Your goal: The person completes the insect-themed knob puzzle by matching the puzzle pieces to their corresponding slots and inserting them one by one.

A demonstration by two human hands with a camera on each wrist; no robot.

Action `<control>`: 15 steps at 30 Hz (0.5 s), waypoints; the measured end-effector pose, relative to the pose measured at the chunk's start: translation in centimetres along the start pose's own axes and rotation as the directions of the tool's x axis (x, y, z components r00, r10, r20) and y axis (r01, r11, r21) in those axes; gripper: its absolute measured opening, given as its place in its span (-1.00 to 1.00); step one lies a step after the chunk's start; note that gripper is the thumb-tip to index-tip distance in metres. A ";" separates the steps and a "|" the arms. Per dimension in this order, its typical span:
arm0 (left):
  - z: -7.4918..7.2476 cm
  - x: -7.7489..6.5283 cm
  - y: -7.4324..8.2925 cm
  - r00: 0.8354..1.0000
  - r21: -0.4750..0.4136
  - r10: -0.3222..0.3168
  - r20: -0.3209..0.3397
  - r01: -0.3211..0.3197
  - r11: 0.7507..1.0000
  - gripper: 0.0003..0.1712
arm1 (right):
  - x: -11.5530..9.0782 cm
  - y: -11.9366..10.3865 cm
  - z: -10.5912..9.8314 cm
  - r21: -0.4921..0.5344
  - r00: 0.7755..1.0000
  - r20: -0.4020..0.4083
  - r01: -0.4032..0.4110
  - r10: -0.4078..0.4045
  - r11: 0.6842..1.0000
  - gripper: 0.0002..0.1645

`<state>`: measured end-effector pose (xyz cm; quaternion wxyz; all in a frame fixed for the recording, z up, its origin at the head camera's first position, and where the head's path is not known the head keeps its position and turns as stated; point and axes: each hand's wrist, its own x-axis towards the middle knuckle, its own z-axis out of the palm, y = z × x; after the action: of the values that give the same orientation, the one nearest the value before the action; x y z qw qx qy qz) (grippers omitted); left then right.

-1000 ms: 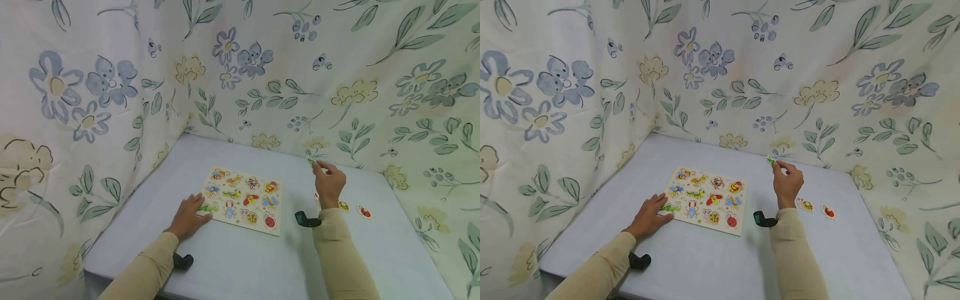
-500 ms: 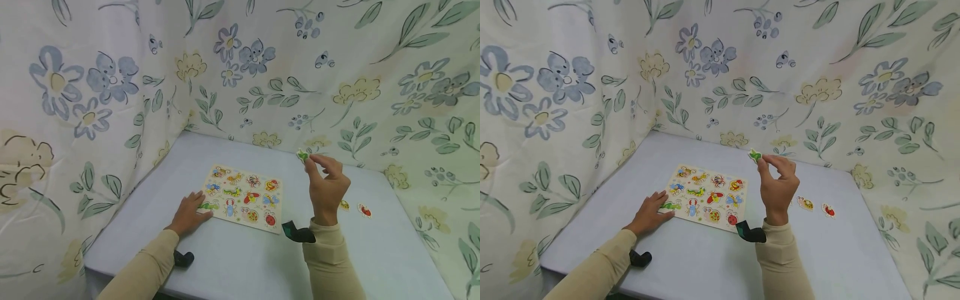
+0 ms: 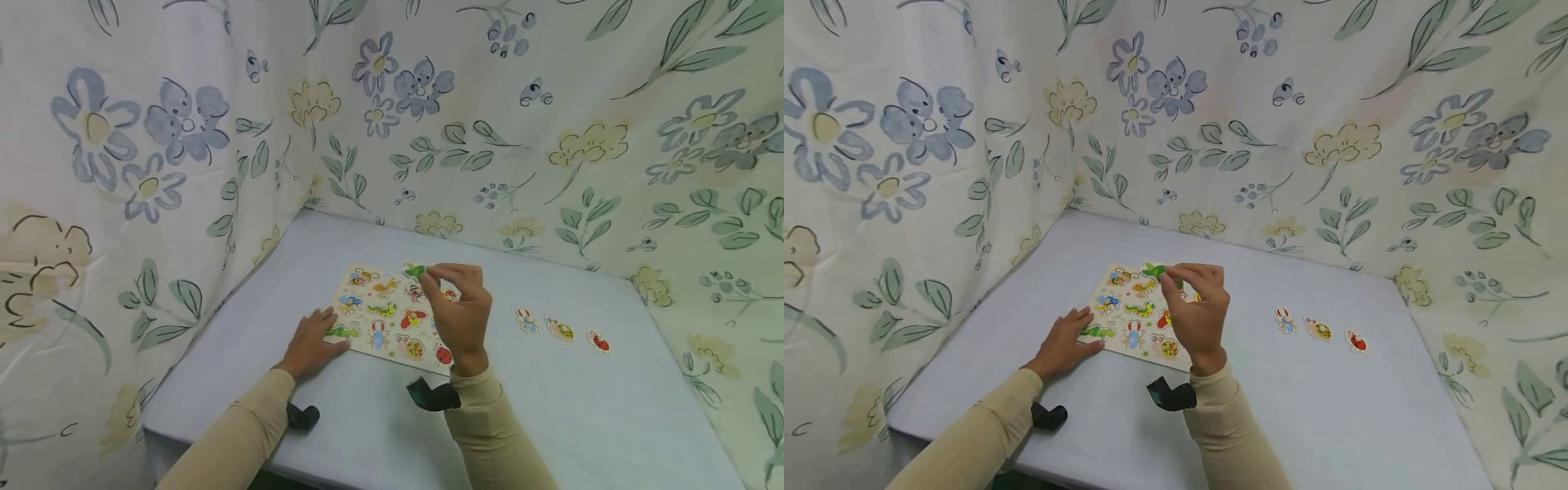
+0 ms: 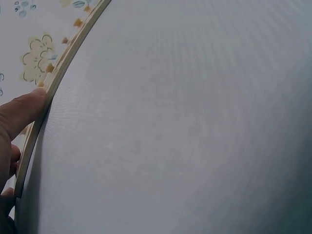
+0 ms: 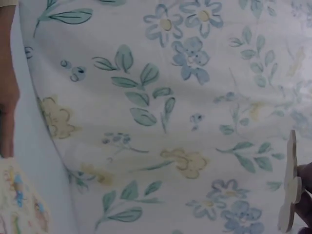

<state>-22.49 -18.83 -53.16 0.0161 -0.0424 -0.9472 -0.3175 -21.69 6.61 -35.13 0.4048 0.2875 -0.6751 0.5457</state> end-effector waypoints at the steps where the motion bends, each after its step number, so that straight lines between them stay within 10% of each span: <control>1: 0.1 0.0 0.0 1.000 -0.001 -0.006 0.001 0.006 1.000 -0.10 | -0.5 0.7 0.6 -0.002 1.000 0.019 -0.016 0.016 1.000 -0.86; 15: -0.1 0.3 -0.2 0.999 -0.057 -0.040 0.015 0.041 0.998 -0.05 | -7.0 8.4 7.9 -0.258 0.903 0.377 -0.111 0.206 0.960 -0.95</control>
<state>-22.82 -19.07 -53.19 0.0016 -0.0258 -0.9385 -0.3444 -26.95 0.53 -45.94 0.2429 0.2876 -0.8233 0.4248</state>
